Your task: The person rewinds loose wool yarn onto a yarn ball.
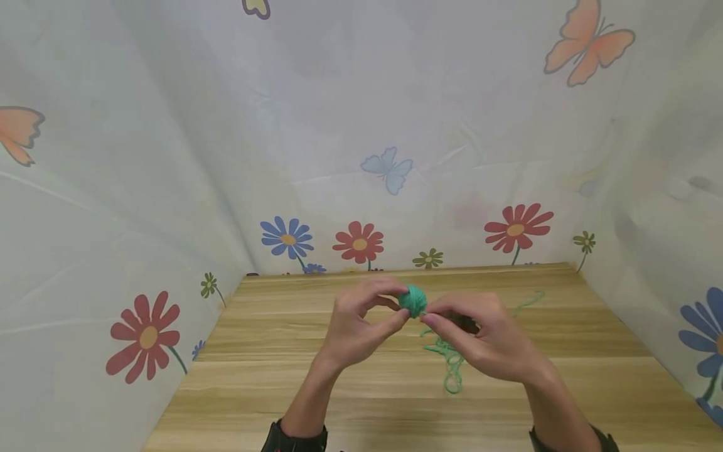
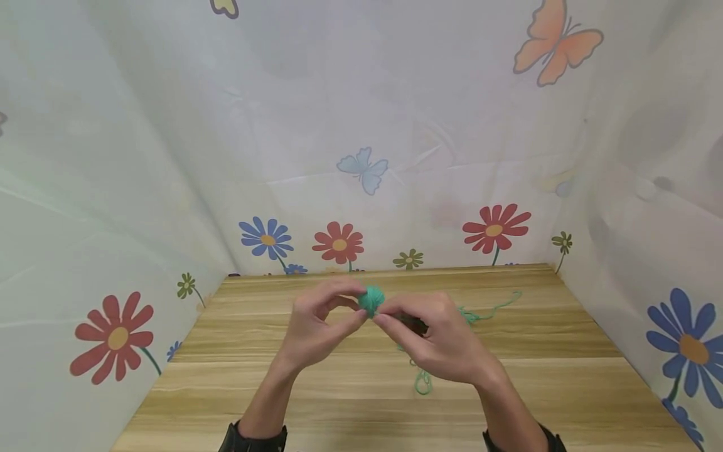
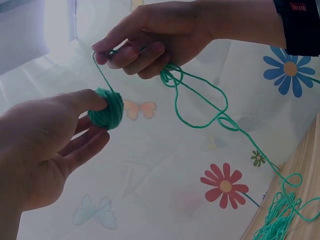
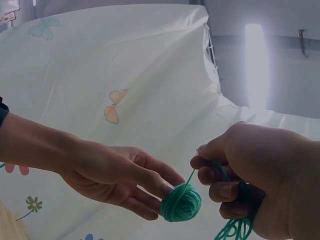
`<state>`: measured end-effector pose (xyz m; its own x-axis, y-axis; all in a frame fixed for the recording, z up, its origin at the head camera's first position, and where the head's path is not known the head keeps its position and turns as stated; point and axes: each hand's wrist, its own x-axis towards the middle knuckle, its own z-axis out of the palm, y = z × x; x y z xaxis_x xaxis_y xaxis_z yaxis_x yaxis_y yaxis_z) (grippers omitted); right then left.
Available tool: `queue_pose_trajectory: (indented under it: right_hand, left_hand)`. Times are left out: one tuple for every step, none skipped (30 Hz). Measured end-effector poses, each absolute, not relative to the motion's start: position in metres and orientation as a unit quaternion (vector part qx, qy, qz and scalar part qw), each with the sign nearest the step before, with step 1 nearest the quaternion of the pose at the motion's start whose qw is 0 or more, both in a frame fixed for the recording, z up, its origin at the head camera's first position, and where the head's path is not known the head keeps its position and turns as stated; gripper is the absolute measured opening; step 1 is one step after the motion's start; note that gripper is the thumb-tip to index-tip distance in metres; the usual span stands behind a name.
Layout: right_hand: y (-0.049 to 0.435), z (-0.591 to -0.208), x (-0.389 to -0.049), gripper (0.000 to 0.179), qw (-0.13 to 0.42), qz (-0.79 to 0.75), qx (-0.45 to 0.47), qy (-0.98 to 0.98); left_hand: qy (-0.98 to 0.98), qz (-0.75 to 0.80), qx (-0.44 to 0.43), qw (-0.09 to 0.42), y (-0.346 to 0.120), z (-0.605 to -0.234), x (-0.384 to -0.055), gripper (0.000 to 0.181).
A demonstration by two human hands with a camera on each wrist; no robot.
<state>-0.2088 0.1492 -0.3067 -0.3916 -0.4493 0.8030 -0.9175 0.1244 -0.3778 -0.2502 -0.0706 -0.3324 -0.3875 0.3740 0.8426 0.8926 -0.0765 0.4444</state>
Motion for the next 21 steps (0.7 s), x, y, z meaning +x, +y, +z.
queue_pose_trajectory:
  right_hand:
    - [0.149,-0.306,-0.209,0.037,0.262,0.453,0.486,-0.7]
    - [0.149,-0.305,-0.209,0.036,0.262,0.456,0.485,-0.698]
    - [0.149,-0.305,-0.209,0.036,0.262,0.459,0.485,-0.697]
    - [0.15,-0.305,-0.209,0.035,0.262,0.46,0.482,-0.698]
    - [0.15,-0.306,-0.21,0.034,0.262,0.46,0.481,-0.699]
    - [0.15,-0.306,-0.211,0.033,0.262,0.46,0.477,-0.701]
    - [0.15,-0.307,-0.212,0.033,0.263,0.459,0.474,-0.704]
    - [0.151,-0.308,-0.213,0.032,0.264,0.458,0.469,-0.707]
    - [0.151,-0.309,-0.214,0.032,0.265,0.457,0.465,-0.71]
    - [0.151,-0.31,-0.215,0.031,0.266,0.456,0.462,-0.713]
    - [0.152,-0.312,-0.217,0.031,0.267,0.456,0.458,-0.715]
    - [0.152,-0.313,-0.218,0.03,0.267,0.456,0.455,-0.717]
    - [0.153,-0.314,-0.22,0.03,0.267,0.457,0.453,-0.718]
    - [0.153,-0.316,-0.222,0.03,0.266,0.458,0.451,-0.719]
    - [0.154,-0.317,-0.223,0.029,0.267,0.459,0.449,-0.719]
    - [0.154,-0.319,-0.225,0.029,0.266,0.46,0.447,-0.719]
    - [0.155,-0.32,-0.227,0.028,0.264,0.462,0.444,-0.721]
    - [0.156,-0.321,-0.229,0.028,0.262,0.463,0.441,-0.723]
    - [0.157,-0.323,-0.231,0.028,0.258,0.465,0.437,-0.726]
    - [0.158,-0.324,-0.233,0.027,0.251,0.467,0.434,-0.728]
    - [0.159,-0.326,-0.234,0.027,0.241,0.47,0.431,-0.732]
  left_hand:
    - [-0.635,-0.535,-0.506,0.233,-0.07,-0.333,-0.25,0.034]
    - [-0.633,-0.534,-0.513,0.225,-0.07,-0.333,-0.25,0.034]
    - [-0.631,-0.532,-0.521,0.218,-0.07,-0.333,-0.25,0.034]
    - [-0.627,-0.532,-0.528,0.212,-0.07,-0.334,-0.25,0.033]
    - [-0.624,-0.531,-0.535,0.206,-0.07,-0.335,-0.251,0.033]
    - [-0.62,-0.532,-0.542,0.199,-0.07,-0.336,-0.252,0.032]
    - [-0.616,-0.533,-0.548,0.191,-0.07,-0.338,-0.253,0.032]
    - [-0.612,-0.535,-0.553,0.182,-0.07,-0.34,-0.254,0.032]
    - [-0.609,-0.537,-0.557,0.173,-0.071,-0.342,-0.255,0.033]
    - [-0.607,-0.539,-0.561,0.163,-0.071,-0.344,-0.257,0.033]
    - [-0.606,-0.539,-0.564,0.154,-0.072,-0.347,-0.258,0.034]
    - [-0.605,-0.54,-0.567,0.145,-0.072,-0.349,-0.26,0.034]
    - [-0.604,-0.54,-0.57,0.137,-0.073,-0.351,-0.261,0.035]
    - [-0.603,-0.539,-0.573,0.131,-0.073,-0.353,-0.263,0.036]
    - [-0.602,-0.539,-0.576,0.128,-0.073,-0.355,-0.264,0.037]
    - [-0.6,-0.539,-0.579,0.124,-0.073,-0.356,-0.264,0.037]
    - [-0.597,-0.539,-0.581,0.122,-0.073,-0.356,-0.265,0.037]
    - [-0.595,-0.54,-0.583,0.12,-0.073,-0.356,-0.265,0.038]
    - [-0.592,-0.541,-0.585,0.119,-0.073,-0.357,-0.265,0.038]
    - [-0.59,-0.542,-0.587,0.118,-0.073,-0.357,-0.265,0.038]
    - [-0.588,-0.543,-0.588,0.118,-0.073,-0.356,-0.264,0.038]
